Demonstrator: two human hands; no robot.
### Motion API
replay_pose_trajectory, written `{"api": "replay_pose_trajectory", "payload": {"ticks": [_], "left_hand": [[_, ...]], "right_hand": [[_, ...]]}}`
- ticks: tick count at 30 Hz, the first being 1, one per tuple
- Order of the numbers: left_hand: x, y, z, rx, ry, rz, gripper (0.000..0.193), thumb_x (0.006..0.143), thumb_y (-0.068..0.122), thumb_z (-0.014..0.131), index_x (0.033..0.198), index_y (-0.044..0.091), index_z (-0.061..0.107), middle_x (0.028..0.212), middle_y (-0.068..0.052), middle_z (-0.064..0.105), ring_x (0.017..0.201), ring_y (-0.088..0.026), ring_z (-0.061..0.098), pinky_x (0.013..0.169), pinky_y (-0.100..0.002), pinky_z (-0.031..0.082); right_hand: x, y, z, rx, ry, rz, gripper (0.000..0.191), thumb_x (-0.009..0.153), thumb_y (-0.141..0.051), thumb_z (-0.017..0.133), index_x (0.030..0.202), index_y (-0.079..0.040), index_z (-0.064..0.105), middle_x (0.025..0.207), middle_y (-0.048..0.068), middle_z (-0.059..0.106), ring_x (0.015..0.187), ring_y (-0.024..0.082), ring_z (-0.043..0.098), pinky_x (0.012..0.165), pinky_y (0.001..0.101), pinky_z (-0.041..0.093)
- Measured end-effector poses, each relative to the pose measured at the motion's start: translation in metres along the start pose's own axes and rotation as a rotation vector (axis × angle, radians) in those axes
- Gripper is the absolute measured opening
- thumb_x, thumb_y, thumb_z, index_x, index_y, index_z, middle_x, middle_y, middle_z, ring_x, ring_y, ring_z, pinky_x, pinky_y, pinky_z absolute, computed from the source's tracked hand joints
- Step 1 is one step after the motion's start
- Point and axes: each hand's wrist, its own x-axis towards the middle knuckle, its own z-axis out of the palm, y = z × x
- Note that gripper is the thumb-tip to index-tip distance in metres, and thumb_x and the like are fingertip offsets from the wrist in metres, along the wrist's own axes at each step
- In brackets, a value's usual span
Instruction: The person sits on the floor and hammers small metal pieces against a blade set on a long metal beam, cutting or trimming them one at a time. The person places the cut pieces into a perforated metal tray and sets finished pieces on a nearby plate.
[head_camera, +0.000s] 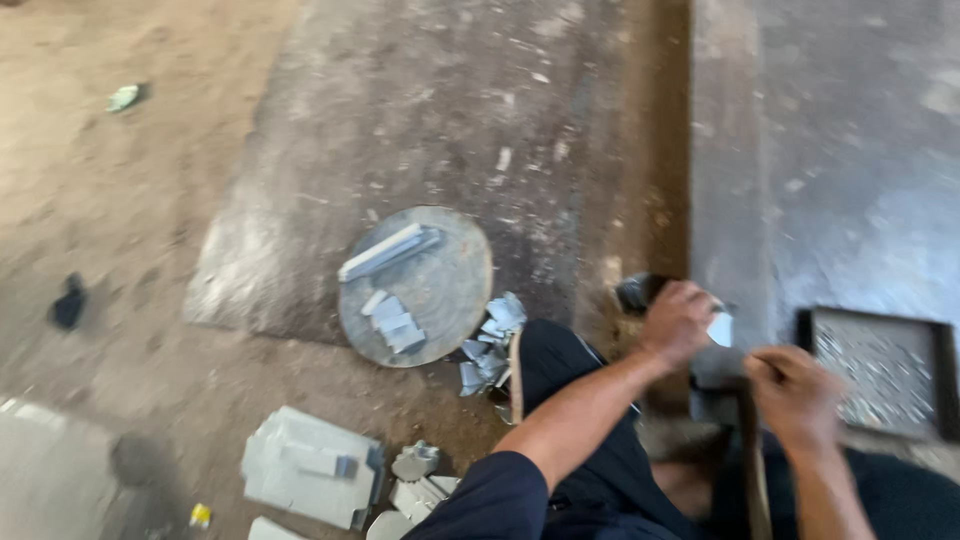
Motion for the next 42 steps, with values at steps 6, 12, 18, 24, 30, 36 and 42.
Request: {"api": "replay_pose_trajectory", "payload": {"ticks": [6,12,18,24,30,36,42], "left_hand": [[-0.002,-0.016,0.024,-0.011,0.063,0.18,0.01,0.085,0.004,0.063,0.095,0.003,0.064,0.098,-0.016,0.063,0.101,-0.037,0.061,0.093,-0.048,0.048],[-0.003,0.004,0.027,-0.223,0.027,0.087,0.02,0.086,0.001,0.068,0.106,0.003,0.069,0.097,-0.014,0.064,0.097,-0.037,0.06,0.087,-0.046,0.049],[-0.008,0.011,0.025,-0.351,0.017,0.087,0.018,0.088,0.002,0.071,0.105,0.003,0.07,0.096,-0.013,0.066,0.095,-0.035,0.063,0.085,-0.043,0.052],[-0.016,0.005,0.031,-0.353,-0.024,0.118,0.019,0.086,0.002,0.072,0.104,0.003,0.07,0.092,-0.012,0.065,0.091,-0.034,0.062,0.083,-0.043,0.051],[-0.012,0.008,0.028,-0.35,-0.017,0.138,0.019,0.085,0.001,0.072,0.104,0.003,0.07,0.092,-0.013,0.064,0.091,-0.035,0.062,0.082,-0.043,0.051],[-0.013,0.013,0.023,-0.337,-0.04,0.126,0.016,0.088,0.002,0.07,0.104,0.005,0.07,0.094,-0.013,0.064,0.094,-0.035,0.062,0.084,-0.044,0.051],[-0.011,0.015,0.017,-0.321,-0.042,0.175,0.016,0.088,0.003,0.07,0.104,0.004,0.07,0.092,-0.013,0.062,0.092,-0.035,0.061,0.083,-0.045,0.051]], "right_hand": [[-0.001,0.005,0.032,-0.256,0.154,-0.117,0.019,0.078,-0.01,0.07,0.095,-0.003,0.073,0.102,0.016,0.073,0.097,0.036,0.069,0.082,0.0439,0.056],[-0.011,-0.005,0.001,0.167,0.13,0.127,0.026,0.087,-0.014,0.071,0.11,-0.001,0.07,0.101,0.015,0.072,0.089,0.026,0.073,0.074,0.0366,0.057],[-0.091,-0.036,-0.042,-0.15,-0.06,0.208,0.043,0.077,-0.025,0.083,0.105,0.003,0.066,0.088,0.021,0.067,0.075,0.035,0.066,0.063,0.0416,0.053],[-0.131,-0.052,-0.064,0.324,-0.266,0.732,0.025,0.091,-0.025,0.07,0.094,-0.002,0.063,0.066,0.012,0.057,0.054,0.022,0.053,0.05,0.0391,0.041],[-0.114,-0.055,-0.078,0.257,-0.179,0.614,0.042,0.108,-0.028,0.051,0.077,-0.001,0.059,0.057,0.009,0.051,0.05,0.016,0.046,0.046,0.0376,0.039],[-0.103,-0.063,-0.07,0.008,-0.08,0.266,0.049,0.109,-0.021,0.05,0.068,0.005,0.051,0.067,0.017,0.053,0.054,0.032,0.051,0.055,0.0423,0.041],[-0.095,-0.066,-0.064,-0.143,-0.113,0.22,0.047,0.105,-0.021,0.051,0.067,0.006,0.058,0.079,0.024,0.06,0.069,0.047,0.059,0.06,0.052,0.044]]}}
